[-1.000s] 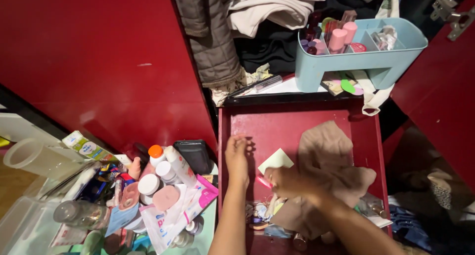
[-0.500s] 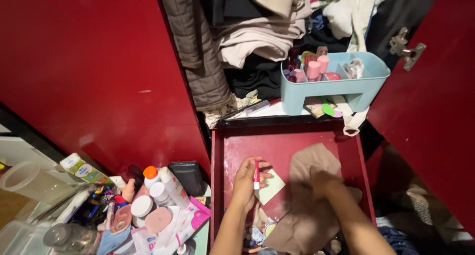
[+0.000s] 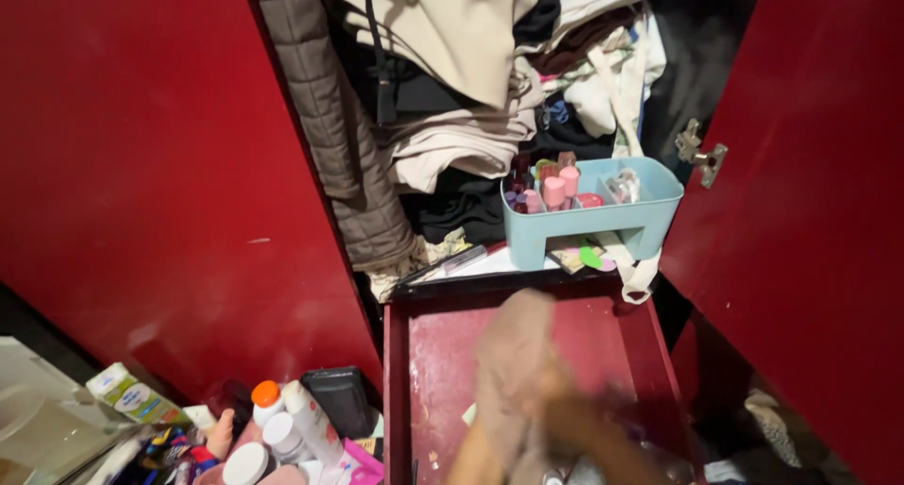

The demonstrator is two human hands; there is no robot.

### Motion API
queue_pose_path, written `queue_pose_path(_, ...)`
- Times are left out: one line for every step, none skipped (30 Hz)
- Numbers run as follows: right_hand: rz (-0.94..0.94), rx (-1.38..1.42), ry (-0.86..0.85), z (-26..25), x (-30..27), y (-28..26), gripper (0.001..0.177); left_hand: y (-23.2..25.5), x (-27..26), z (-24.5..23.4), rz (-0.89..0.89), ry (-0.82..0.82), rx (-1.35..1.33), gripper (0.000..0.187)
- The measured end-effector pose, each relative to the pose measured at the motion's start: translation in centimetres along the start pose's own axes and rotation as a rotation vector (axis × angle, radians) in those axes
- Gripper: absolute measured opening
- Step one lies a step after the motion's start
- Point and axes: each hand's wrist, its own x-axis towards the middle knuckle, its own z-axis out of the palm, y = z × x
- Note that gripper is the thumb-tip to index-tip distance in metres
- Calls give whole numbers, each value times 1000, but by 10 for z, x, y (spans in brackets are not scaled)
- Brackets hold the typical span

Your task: Organizing various personal items, bottles, and makeup within a dresser drawer and a cardboard box.

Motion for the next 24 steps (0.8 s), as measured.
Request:
queue_pose_path(-6,-5,5,6,-1,-2,57,-5,1,-1,0,-9,1,58)
queue_pose_path(-71,-110,1,12,-1,-3,57,-10,2,-3,-11,-35,3,63)
queue_pose_path(-136,-215,-4,18,-2,-4,56,-16,4,-5,-21,-61,3,67)
queue_pose_path(-142,-220,1,28,-11,21,56,-18,4,-5,-21,-70,4,67)
queue_pose_path(-135,-236,79,41,-21,45,56,-18,3,-5,-24,-80,53,66)
queue_pose_path(-128,-252,156,54,-30,70,58,-18,2,-6,-27,-90,101,66)
queue_pose_path(-124,-251,153,47,-19,53,58,-8,-19,32,-29,-85,100,66)
queue_pose_path(274,-161,161,39,-7,36,46,1,-40,71,-122,78,249,65)
queue_pose_path(668,-69,167,31,6,21,37,10,-59,110,-214,239,394,65)
queue_pose_path(669,-73,163,32,7,28,37,3,-57,103,-215,241,389,65)
queue_pose_path(846,-173,119,35,11,35,39,-3,-53,98,-219,263,422,69)
queue_pose_path(1022,-273,72,37,15,43,44,-9,-49,92,-222,286,456,72)
queue_pose_path(1027,-276,68,52,-5,62,44,-25,-10,41,-227,290,452,72)
queue_pose_path(840,-211,88,67,-26,80,42,-43,14,-14,-105,163,329,76)
queue_pose_path(647,-142,110,84,-43,100,40,-61,29,-69,23,33,207,81)
queue_pose_path(645,-141,110,80,-35,72,40,-52,27,-65,25,32,207,81)
queue_pose_path(562,199,170,77,-29,43,35,-41,23,-61,94,45,241,82)
queue_pose_path(468,538,227,74,-23,14,32,-31,18,-57,163,59,273,84)
queue_pose_path(472,540,225,72,-22,1,32,-24,6,-41,163,64,274,84)
queue_pose_path(558,593,207,70,-22,-12,30,-17,-7,-24,187,137,342,82)
queue_pose_path(634,643,188,67,-16,-23,29,-10,-15,-4,215,201,407,80)
queue_pose_path(628,642,185,57,-5,-33,29,-9,-18,7,220,197,405,80)
queue_pose_path(744,444,113,48,3,-44,27,-9,-23,16,181,225,412,74)
queue_pose_path(853,242,41,38,12,-55,28,-9,-28,24,141,252,419,69)
